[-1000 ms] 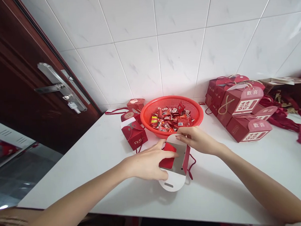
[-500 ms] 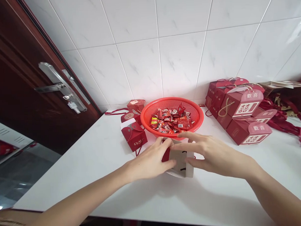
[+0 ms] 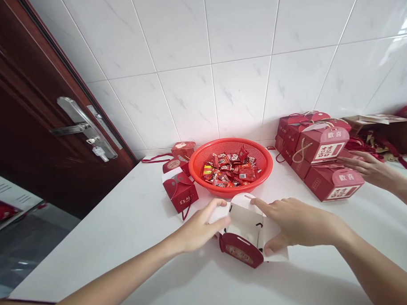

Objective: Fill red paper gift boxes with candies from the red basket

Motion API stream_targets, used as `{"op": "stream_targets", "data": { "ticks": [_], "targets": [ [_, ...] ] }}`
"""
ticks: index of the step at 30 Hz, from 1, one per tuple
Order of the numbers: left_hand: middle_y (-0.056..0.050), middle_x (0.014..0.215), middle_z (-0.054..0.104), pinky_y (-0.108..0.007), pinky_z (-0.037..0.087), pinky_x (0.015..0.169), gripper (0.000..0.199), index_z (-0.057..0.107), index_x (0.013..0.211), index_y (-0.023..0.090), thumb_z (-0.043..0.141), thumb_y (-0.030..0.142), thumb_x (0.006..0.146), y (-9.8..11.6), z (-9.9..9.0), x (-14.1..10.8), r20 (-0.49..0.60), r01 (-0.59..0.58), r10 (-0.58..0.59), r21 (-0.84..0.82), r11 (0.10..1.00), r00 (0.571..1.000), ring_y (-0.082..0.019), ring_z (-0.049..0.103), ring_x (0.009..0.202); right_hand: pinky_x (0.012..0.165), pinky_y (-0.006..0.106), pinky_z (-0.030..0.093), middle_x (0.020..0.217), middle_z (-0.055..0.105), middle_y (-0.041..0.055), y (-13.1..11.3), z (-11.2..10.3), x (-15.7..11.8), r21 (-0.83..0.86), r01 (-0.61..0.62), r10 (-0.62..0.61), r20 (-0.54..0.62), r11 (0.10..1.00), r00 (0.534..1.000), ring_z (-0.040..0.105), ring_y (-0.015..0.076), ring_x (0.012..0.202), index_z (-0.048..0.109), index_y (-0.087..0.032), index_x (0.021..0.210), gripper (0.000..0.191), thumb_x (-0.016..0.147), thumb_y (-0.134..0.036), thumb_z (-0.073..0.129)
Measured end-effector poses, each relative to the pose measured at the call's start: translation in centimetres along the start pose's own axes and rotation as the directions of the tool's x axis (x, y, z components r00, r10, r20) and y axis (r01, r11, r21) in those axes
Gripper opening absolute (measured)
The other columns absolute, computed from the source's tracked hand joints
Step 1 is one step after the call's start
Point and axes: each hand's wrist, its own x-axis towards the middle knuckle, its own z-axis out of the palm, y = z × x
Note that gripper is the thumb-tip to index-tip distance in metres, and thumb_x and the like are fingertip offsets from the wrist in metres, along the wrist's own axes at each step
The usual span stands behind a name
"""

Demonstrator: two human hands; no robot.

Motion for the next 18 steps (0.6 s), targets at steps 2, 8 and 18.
{"op": "stream_targets", "data": {
  "ticks": [2,8,18],
  "targets": [
    [-0.011,0.135,0.061,-0.038,0.049,0.097,0.077,0.038,0.14,0.025,0.073,0.056,0.079,-0.1,0.1,-0.3,0.075,0.021,-0.019,-0.029,0.999,0.997,-0.029,0.061,0.118,0.07,0.037,0.042,0.097,0.073,0.0142,-0.3,0.0,0.1,-0.017,0.002,-0.002,0.013,1.0,1.0,0.068,0.04,0.091,0.043,-0.017,0.149,0.09,0.076,-0.06,0.073],
    [-0.013,0.125,0.065,-0.037,0.052,0.086,0.103,0.033,0.138,0.023,0.09,0.052,0.057,-1.1,-0.5,0.6,0.127,-0.106,0.098,0.064,0.992,0.987,-0.031,0.065,0.109,0.063,0.033,0.036,0.095,0.072,0.0121,-0.2,-0.1,0.1,-0.033,-0.008,0.006,-0.053,0.999,0.999,0.068,0.0369,0.087,0.05,-0.017,0.139,0.078,0.078,-0.061,0.072],
    [0.003,0.078,0.067,-0.026,0.043,0.063,0.087,0.046,0.141,0.025,0.07,0.073,0.071,0.0,-2.7,2.0,0.081,-0.244,0.236,0.503,0.829,0.968,-0.022,0.066,0.07,0.059,0.031,0.037,0.086,0.073,0.0078,1.5,-0.7,-0.2,0.018,0.0,0.005,-0.262,1.0,0.965,0.068,0.0286,0.077,0.065,-0.022,0.112,0.045,0.084,-0.056,0.068]
  ]
}}
